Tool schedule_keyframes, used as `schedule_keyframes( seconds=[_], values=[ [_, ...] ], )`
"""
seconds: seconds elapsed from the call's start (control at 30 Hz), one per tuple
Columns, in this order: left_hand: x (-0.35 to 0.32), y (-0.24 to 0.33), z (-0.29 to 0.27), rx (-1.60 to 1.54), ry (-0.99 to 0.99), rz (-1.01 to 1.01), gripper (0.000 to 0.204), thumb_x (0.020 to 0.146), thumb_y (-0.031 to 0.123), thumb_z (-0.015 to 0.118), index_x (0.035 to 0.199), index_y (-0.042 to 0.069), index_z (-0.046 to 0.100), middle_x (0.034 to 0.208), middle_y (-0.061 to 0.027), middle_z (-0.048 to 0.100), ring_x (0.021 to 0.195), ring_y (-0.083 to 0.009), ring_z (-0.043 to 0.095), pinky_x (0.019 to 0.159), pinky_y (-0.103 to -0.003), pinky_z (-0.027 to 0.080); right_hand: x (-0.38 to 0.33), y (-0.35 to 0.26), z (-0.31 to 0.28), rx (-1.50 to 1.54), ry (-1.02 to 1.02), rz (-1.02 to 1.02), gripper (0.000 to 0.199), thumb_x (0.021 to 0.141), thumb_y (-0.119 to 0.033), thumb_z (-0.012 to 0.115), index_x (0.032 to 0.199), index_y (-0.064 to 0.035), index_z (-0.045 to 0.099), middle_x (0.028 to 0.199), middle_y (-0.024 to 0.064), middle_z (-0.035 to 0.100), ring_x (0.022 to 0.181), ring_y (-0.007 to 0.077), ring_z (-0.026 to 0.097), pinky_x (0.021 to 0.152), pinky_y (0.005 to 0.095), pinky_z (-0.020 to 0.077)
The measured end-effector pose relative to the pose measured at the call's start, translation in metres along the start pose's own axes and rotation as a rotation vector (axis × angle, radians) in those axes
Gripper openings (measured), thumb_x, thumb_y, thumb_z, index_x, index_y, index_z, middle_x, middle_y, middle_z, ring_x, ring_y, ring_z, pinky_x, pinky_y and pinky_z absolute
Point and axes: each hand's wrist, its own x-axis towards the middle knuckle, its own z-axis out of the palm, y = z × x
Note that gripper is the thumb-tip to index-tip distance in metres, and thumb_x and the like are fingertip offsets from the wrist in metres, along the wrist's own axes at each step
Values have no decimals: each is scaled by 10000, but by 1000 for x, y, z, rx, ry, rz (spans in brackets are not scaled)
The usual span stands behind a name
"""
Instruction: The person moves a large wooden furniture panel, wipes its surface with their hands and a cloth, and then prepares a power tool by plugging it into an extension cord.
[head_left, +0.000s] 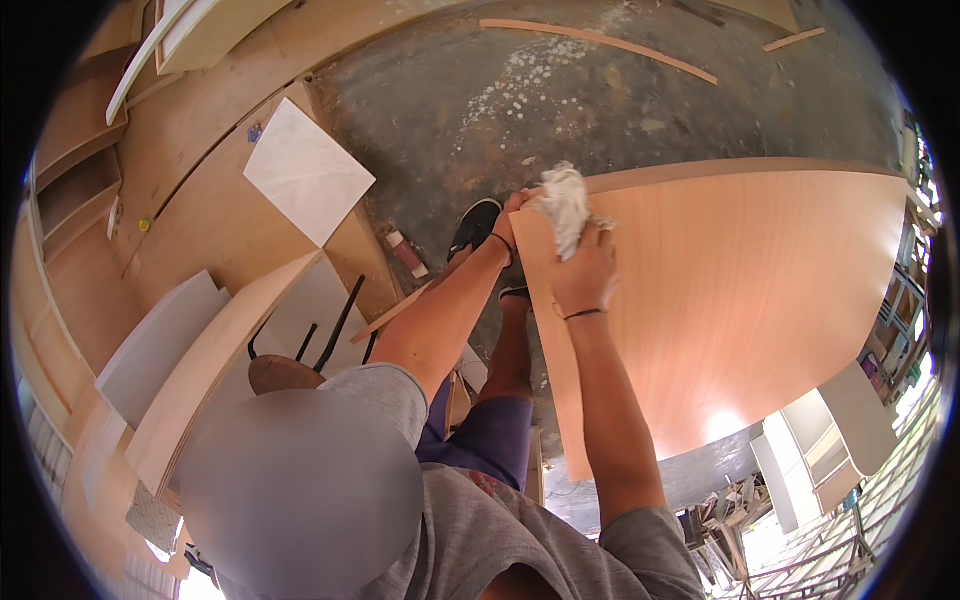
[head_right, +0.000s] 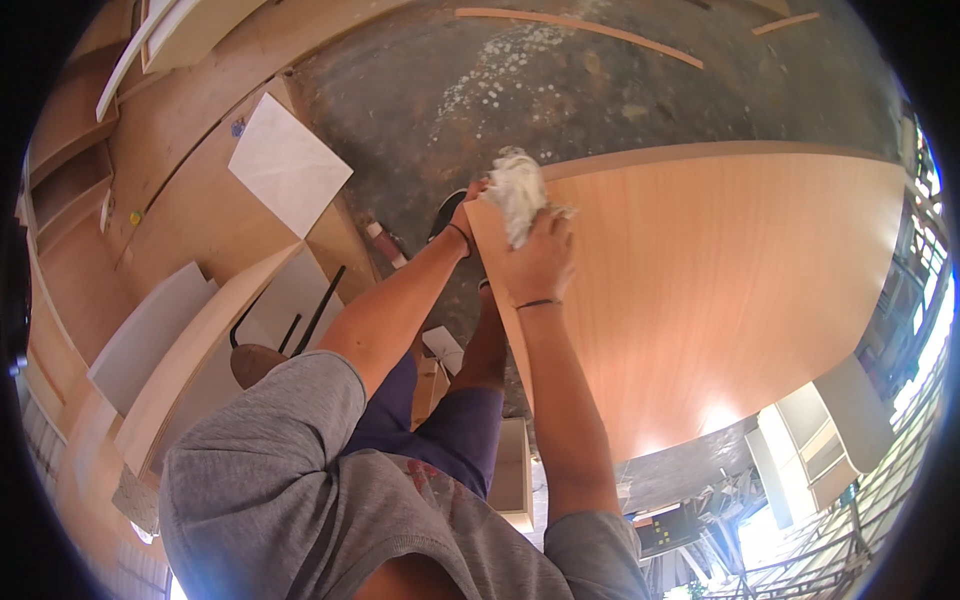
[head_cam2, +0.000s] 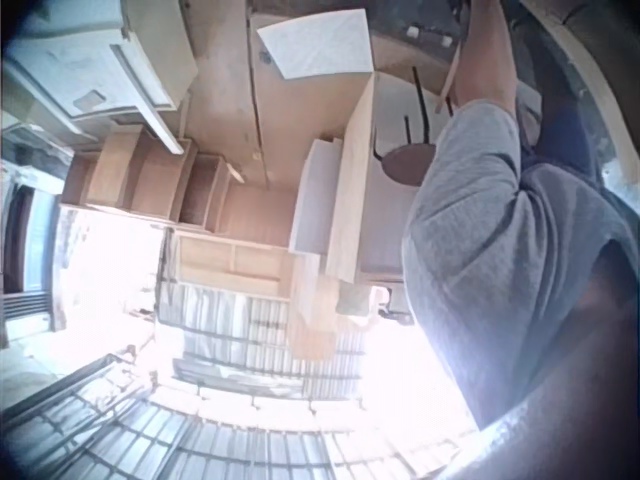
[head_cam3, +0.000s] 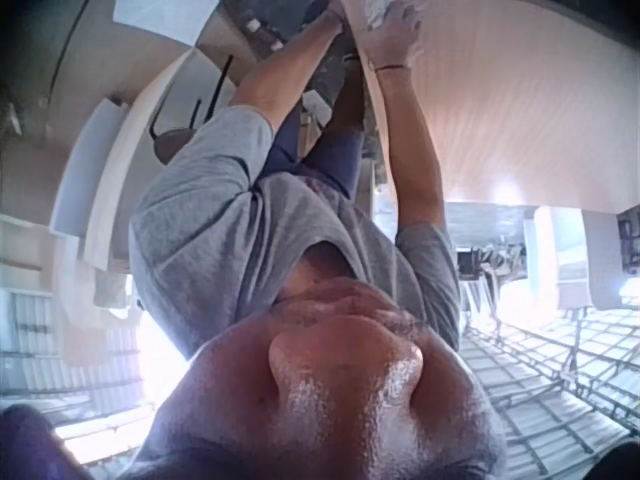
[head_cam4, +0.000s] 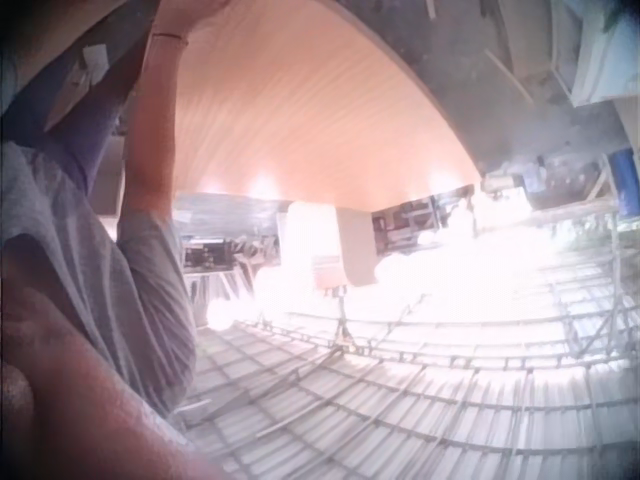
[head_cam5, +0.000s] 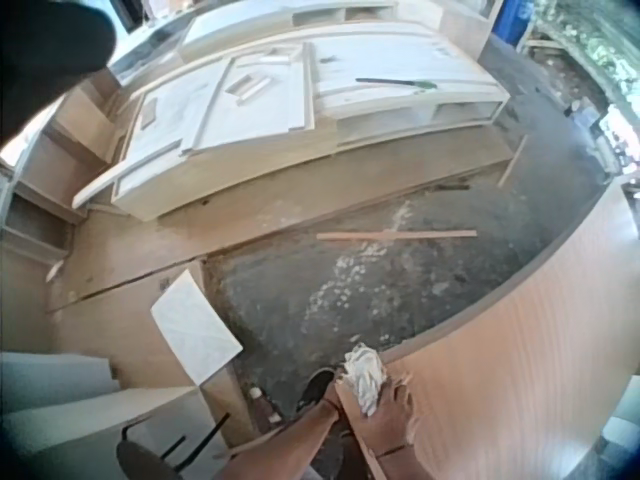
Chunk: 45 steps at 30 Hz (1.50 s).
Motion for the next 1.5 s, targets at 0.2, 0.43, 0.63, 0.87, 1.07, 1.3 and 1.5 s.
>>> schedule_keyframes(
  seconds=[0.2,0.43,0.63,0.87,1.07,1.3,1.5],
  values=[
    [-7,4,3,57,76,3,531,887,516,385,1230,125,488,1209,-53,548,1137,-227,482,961,-368,379,-7,-38,15,47,-76,-130,531,680,-198,625,1164,-30,485,1179,238,486,1012,403,524,806,470,468],
    [-25,-10,8,196,167,11,579,870,577,370,1220,133,492,1215,-50,529,1162,-247,451,981,-421,354,-5,-44,26,254,-286,-137,444,677,-157,592,1094,-15,533,1143,220,518,1009,394,530,796,479,464],
    [-44,42,0,291,258,169,621,855,629,356,1210,139,495,1220,-48,513,1184,-264,423,999,-467,332,-49,7,-41,639,-83,-97,441,690,-180,616,1107,-51,558,1043,166,576,994,341,544,842,418,451],
    [-69,17,64,787,508,155,541,831,567,517,1144,125,530,1135,-32,529,992,-214,503,826,-424,392,-185,126,-49,507,-84,399,459,671,-189,599,1109,-57,565,1045,164,580,994,317,556,862,396,448],
    [-43,8,91,790,621,87,416,856,468,545,1059,106,578,1015,-47,582,956,-202,509,840,-400,405,-304,156,-18,860,149,869,446,648,-203,604,1068,-54,590,986,187,622,962,341,578,838,397,462],
    [-27,35,120,1012,768,-97,450,863,408,543,1177,87,519,1154,-51,544,1099,-223,481,978,-434,342,-442,134,-25,722,-20,1147,479,617,-205,661,1069,-68,586,950,190,641,919,332,606,803,395,474],
    [-31,10,183,1915,1155,-342,600,848,443,504,1314,80,400,1361,-98,416,1270,-257,359,1033,-467,270,-574,42,-3,730,202,1847,474,667,-105,543,1140,-72,549,1160,231,542,1098,369,500,939,415,390]
  ],
)
